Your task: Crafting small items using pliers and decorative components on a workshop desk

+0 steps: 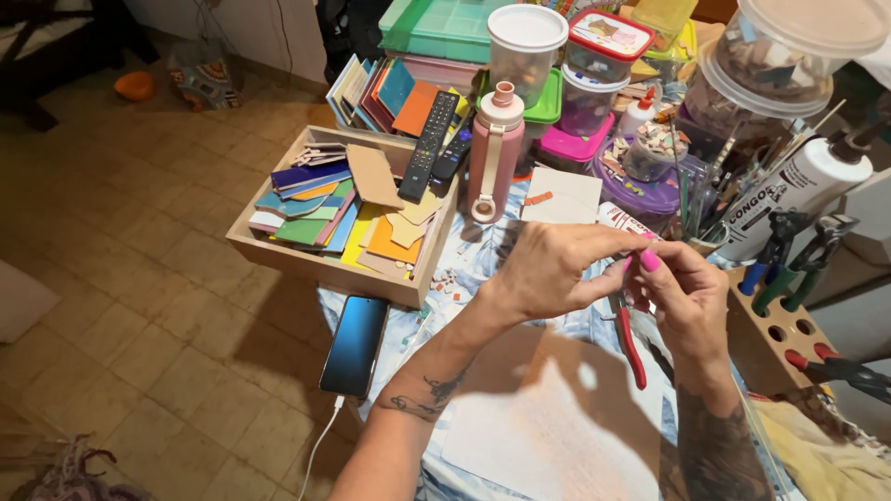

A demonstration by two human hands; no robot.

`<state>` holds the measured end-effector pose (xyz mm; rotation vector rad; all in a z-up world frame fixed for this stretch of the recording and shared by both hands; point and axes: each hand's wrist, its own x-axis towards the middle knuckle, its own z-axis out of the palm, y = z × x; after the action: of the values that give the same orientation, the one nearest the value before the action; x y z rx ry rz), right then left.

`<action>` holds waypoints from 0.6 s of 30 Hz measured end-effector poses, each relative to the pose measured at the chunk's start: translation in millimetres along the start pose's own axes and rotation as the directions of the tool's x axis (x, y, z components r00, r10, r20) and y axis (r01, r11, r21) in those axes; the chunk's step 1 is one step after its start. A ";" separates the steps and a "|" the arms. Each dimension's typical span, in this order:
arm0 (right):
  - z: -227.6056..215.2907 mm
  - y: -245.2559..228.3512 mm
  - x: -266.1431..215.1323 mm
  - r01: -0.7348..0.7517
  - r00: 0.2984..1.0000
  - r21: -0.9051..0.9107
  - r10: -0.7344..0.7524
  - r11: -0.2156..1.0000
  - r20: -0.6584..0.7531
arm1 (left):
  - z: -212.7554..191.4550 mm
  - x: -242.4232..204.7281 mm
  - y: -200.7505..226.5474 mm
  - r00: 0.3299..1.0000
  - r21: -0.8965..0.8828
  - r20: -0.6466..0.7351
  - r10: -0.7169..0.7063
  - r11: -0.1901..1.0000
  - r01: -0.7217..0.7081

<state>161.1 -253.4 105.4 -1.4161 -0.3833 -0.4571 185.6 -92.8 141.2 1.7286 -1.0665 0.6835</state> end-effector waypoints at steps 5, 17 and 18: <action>8.8 -21.0 -3.3 -0.114 0.991 -0.140 0.121 0.984 0.049 | -1.3 -1.9 -3.0 0.996 0.167 0.074 0.045 0.984 -0.057; 4.8 -14.6 -5.4 -0.123 0.987 -0.144 0.136 0.982 0.087 | 1.3 -1.5 -2.3 0.996 0.146 0.031 0.087 0.985 -0.090; 4.4 -14.9 -5.8 -0.112 0.988 -0.160 0.127 0.981 0.087 | 1.5 -1.9 -1.7 0.996 0.139 0.025 0.087 0.986 -0.090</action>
<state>148.5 -250.0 115.6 -1.6066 -0.3439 -0.3261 186.2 -93.3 138.3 1.8186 -1.1372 0.8157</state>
